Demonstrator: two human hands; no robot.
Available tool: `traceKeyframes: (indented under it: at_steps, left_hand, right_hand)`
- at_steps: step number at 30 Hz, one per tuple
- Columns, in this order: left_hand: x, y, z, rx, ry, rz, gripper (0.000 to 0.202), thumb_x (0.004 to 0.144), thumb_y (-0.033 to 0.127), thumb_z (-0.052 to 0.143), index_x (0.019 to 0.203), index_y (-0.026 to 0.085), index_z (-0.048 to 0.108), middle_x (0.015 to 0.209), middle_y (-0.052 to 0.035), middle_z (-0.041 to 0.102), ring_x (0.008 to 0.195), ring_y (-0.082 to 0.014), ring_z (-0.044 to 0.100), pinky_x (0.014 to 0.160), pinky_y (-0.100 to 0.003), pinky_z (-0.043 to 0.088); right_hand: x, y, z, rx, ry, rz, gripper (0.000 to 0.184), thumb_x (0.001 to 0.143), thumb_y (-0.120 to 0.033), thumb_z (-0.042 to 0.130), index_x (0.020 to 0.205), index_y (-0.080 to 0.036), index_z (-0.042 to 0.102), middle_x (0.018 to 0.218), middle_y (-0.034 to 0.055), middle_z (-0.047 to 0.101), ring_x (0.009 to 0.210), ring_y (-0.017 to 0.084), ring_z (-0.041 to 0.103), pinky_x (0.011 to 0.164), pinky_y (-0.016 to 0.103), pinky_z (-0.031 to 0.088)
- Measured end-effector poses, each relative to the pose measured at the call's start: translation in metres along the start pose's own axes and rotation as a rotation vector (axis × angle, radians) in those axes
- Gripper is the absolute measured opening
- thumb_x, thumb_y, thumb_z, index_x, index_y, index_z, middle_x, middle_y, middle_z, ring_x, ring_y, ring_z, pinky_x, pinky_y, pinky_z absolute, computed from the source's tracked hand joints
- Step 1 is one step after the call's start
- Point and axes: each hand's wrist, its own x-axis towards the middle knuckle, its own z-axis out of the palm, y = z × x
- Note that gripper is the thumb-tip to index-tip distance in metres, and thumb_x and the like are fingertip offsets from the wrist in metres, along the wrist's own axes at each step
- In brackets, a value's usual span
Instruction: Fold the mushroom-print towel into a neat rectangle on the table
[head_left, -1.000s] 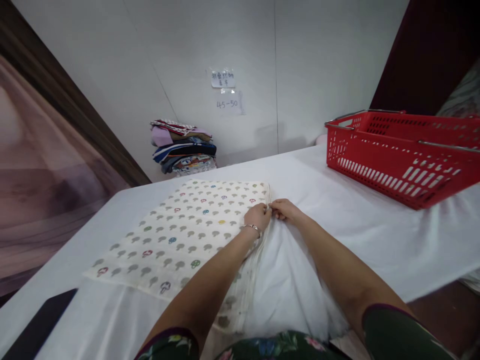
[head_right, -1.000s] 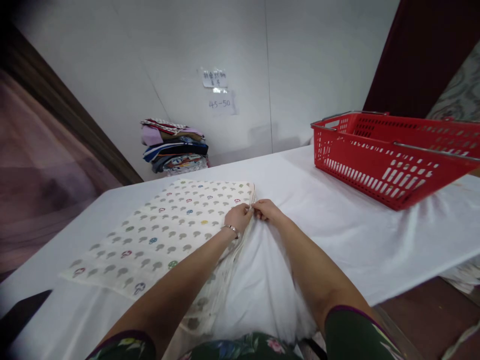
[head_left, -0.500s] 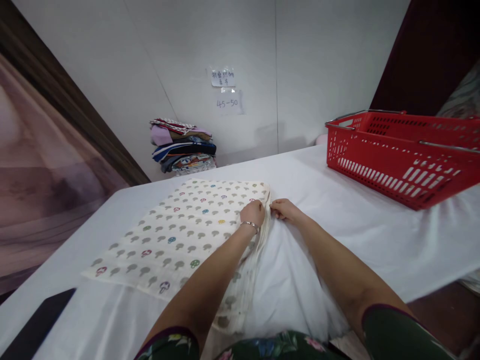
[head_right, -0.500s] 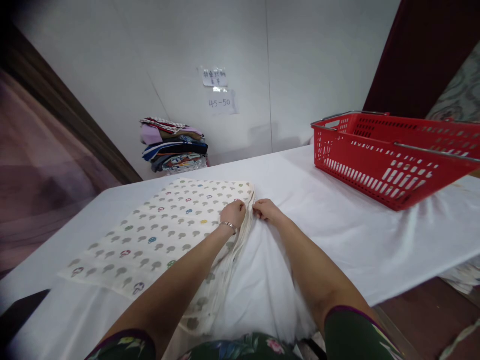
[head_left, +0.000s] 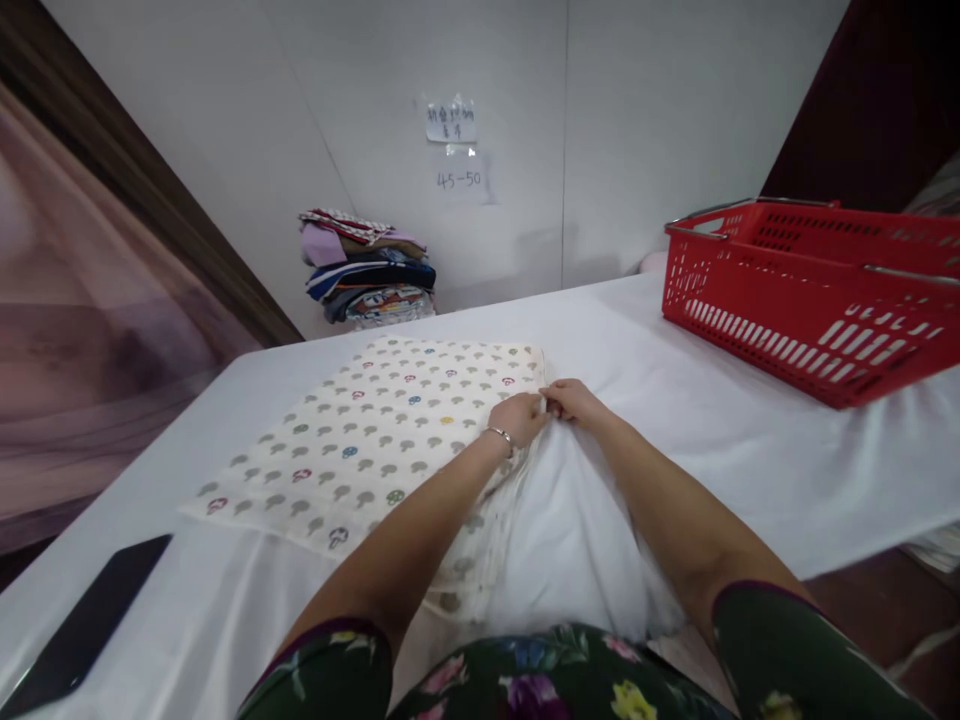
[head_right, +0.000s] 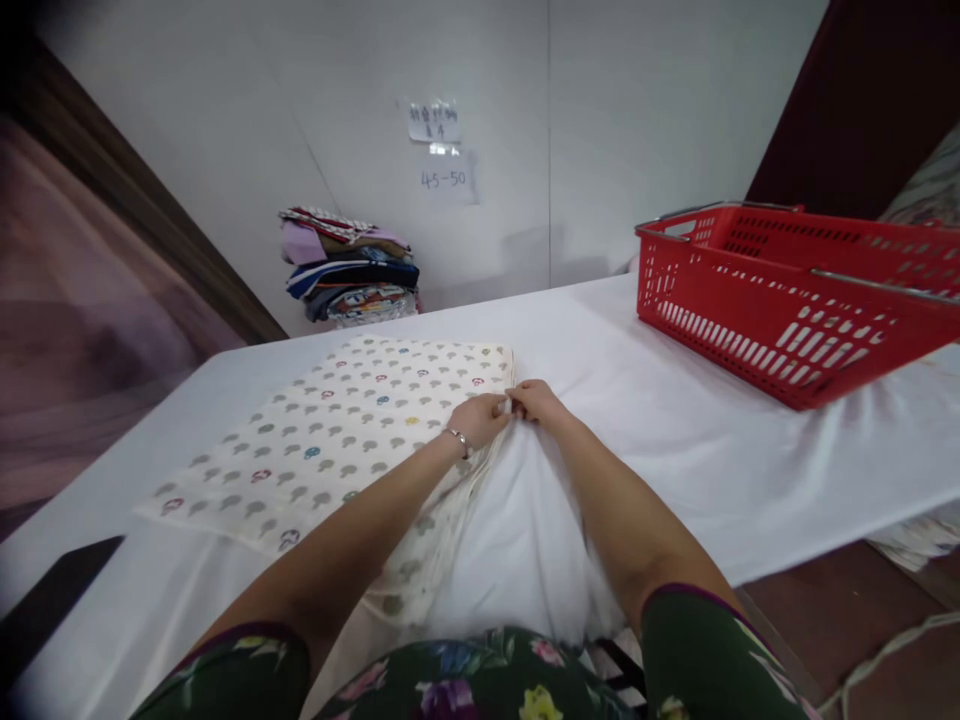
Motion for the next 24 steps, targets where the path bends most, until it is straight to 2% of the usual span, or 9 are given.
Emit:
traceKeyframes:
  at_steps: [3, 6, 12, 15, 20, 24]
  left_hand:
    - [-0.008, -0.011, -0.009, -0.109, 0.017, -0.032, 0.035, 0.079, 0.042, 0.049, 0.105, 0.023, 0.060, 0.092, -0.0005, 0.065, 0.086, -0.0163, 0.058, 0.073, -0.025, 0.043]
    - [-0.027, -0.018, -0.019, -0.168, 0.031, -0.060, 0.031, 0.079, 0.042, 0.048, 0.098, 0.023, 0.064, 0.090, 0.0004, 0.066, 0.081, -0.0149, 0.059, 0.069, -0.024, 0.043]
    - [-0.096, -0.012, -0.032, -0.134, -0.015, -0.005, 0.028, 0.078, 0.046, 0.051, 0.086, 0.022, 0.064, 0.083, 0.0011, 0.064, 0.074, -0.0138, 0.057, 0.063, -0.024, 0.041]
    - [-0.135, -0.014, -0.036, -0.104, 0.023, 0.011, 0.025, 0.079, 0.044, 0.051, 0.085, 0.022, 0.061, 0.082, 0.0017, 0.062, 0.069, -0.0118, 0.056, 0.061, -0.023, 0.039]
    - [-0.197, -0.024, -0.032, -0.095, 0.062, 0.026, 0.021, 0.081, 0.041, 0.051, 0.083, 0.022, 0.058, 0.079, 0.0009, 0.060, 0.070, -0.0114, 0.055, 0.062, -0.023, 0.040]
    - [-0.230, -0.021, -0.019, -0.047, 0.099, 0.082, 0.031, 0.080, 0.050, 0.049, 0.085, 0.020, 0.056, 0.080, -0.0027, 0.058, 0.076, -0.0151, 0.054, 0.066, -0.027, 0.041]
  right_hand:
    - [0.002, 0.001, 0.001, 0.008, 0.042, 0.013, 0.022, 0.076, -0.023, 0.058, 0.058, -0.017, 0.047, 0.038, -0.0045, 0.048, 0.029, 0.004, 0.037, 0.028, 0.016, 0.018]
    - [0.003, 0.001, 0.002, 0.007, 0.071, 0.022, 0.022, 0.076, -0.022, 0.059, 0.058, -0.017, 0.047, 0.040, -0.0037, 0.050, 0.030, 0.004, 0.038, 0.028, 0.016, 0.017]
    - [0.002, 0.001, 0.002, -0.013, 0.110, 0.022, 0.022, 0.075, -0.021, 0.060, 0.058, -0.016, 0.048, 0.041, -0.0032, 0.050, 0.030, 0.004, 0.038, 0.028, 0.016, 0.017]
    - [-0.001, 0.000, 0.002, -0.031, 0.119, 0.024, 0.022, 0.075, -0.021, 0.061, 0.058, -0.016, 0.049, 0.041, -0.0027, 0.050, 0.030, 0.004, 0.038, 0.028, 0.017, 0.019]
    - [-0.002, 0.000, 0.001, -0.066, 0.127, 0.026, 0.020, 0.075, -0.023, 0.063, 0.060, -0.016, 0.050, 0.040, -0.0020, 0.050, 0.031, 0.004, 0.038, 0.029, 0.017, 0.019]
    - [-0.002, 0.001, 0.001, -0.090, 0.140, 0.022, 0.018, 0.075, -0.022, 0.061, 0.062, -0.015, 0.052, 0.036, -0.0029, 0.047, 0.029, 0.005, 0.036, 0.028, 0.017, 0.019]
